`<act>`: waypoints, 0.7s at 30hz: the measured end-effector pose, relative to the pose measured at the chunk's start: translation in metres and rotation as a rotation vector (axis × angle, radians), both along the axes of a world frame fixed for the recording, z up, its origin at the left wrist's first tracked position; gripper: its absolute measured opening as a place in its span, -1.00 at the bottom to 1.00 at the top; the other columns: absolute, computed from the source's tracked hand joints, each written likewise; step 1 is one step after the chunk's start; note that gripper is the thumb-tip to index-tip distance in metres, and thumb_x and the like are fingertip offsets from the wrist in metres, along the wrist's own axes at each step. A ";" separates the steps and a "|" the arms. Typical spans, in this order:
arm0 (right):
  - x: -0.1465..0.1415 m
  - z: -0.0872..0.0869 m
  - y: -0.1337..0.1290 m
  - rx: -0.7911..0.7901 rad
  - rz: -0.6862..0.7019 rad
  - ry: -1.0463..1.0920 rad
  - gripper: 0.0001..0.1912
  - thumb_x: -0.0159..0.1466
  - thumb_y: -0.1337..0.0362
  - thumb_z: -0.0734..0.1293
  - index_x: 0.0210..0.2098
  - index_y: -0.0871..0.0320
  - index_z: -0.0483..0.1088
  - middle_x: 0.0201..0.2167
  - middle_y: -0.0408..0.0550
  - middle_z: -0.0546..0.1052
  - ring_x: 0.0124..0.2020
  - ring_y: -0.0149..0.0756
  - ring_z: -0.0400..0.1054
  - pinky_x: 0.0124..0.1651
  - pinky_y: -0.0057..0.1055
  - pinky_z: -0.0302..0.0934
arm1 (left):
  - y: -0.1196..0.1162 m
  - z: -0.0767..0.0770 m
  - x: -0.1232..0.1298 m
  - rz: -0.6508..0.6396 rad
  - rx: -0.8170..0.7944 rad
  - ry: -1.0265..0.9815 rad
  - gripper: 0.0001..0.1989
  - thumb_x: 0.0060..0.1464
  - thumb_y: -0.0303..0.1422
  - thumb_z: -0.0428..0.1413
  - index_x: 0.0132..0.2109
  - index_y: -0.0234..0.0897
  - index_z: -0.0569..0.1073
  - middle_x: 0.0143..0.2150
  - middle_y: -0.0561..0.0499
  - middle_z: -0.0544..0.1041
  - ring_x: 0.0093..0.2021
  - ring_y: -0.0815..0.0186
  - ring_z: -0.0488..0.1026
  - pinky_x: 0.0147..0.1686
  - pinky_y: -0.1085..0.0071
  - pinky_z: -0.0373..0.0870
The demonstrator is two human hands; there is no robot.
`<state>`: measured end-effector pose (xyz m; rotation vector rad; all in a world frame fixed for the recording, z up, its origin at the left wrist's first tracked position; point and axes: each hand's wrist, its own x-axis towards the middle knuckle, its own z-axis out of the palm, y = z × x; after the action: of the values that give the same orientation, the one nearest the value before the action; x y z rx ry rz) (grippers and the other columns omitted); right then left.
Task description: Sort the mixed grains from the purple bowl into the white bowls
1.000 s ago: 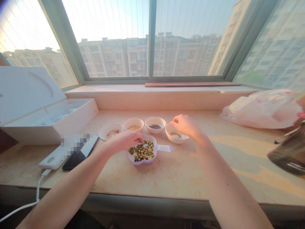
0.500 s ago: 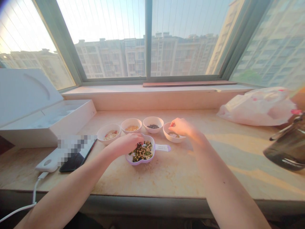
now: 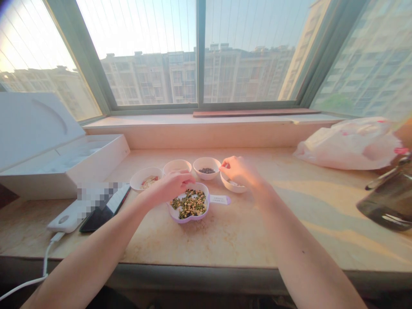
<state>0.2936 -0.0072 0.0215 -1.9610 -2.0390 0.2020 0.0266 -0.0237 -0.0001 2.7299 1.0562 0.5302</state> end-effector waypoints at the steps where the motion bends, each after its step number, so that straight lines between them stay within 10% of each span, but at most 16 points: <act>1: -0.005 0.000 -0.004 0.026 0.054 0.035 -0.76 0.34 0.17 0.32 -0.22 0.07 0.64 -0.21 0.00 0.69 -0.23 -0.16 0.52 -0.24 -0.36 0.24 | 0.003 0.001 -0.003 0.024 0.018 -0.054 -0.65 0.16 -0.67 -0.02 -0.15 -0.23 0.59 -0.14 -0.01 0.60 -0.12 0.28 0.53 -0.08 0.39 0.42; 12: -0.080 -0.027 -0.034 -0.006 0.640 0.115 -0.67 0.27 0.49 0.29 -0.18 0.10 0.67 -0.19 -0.06 0.70 -0.18 -0.22 0.55 -0.05 -0.35 0.33 | 0.035 -0.001 -0.029 0.347 0.107 -0.254 -0.71 0.19 -0.61 0.02 -0.13 -0.30 0.61 -0.10 -0.08 0.62 -0.14 0.25 0.54 -0.02 0.33 0.45; 21: -0.076 -0.029 -0.031 0.031 0.649 -0.077 -0.59 0.22 0.54 0.25 -0.17 0.08 0.67 -0.16 -0.03 0.70 -0.15 -0.19 0.56 -0.06 -0.33 0.35 | 0.043 -0.011 -0.031 0.406 0.054 -0.118 -0.64 0.27 -0.55 -0.05 -0.01 -0.29 0.61 0.00 -0.13 0.61 -0.05 0.20 0.56 0.01 0.32 0.46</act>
<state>0.2172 -0.0380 -0.0072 -1.2407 -2.6458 0.2311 -0.0048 0.0197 -0.0107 2.4927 1.5929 0.7759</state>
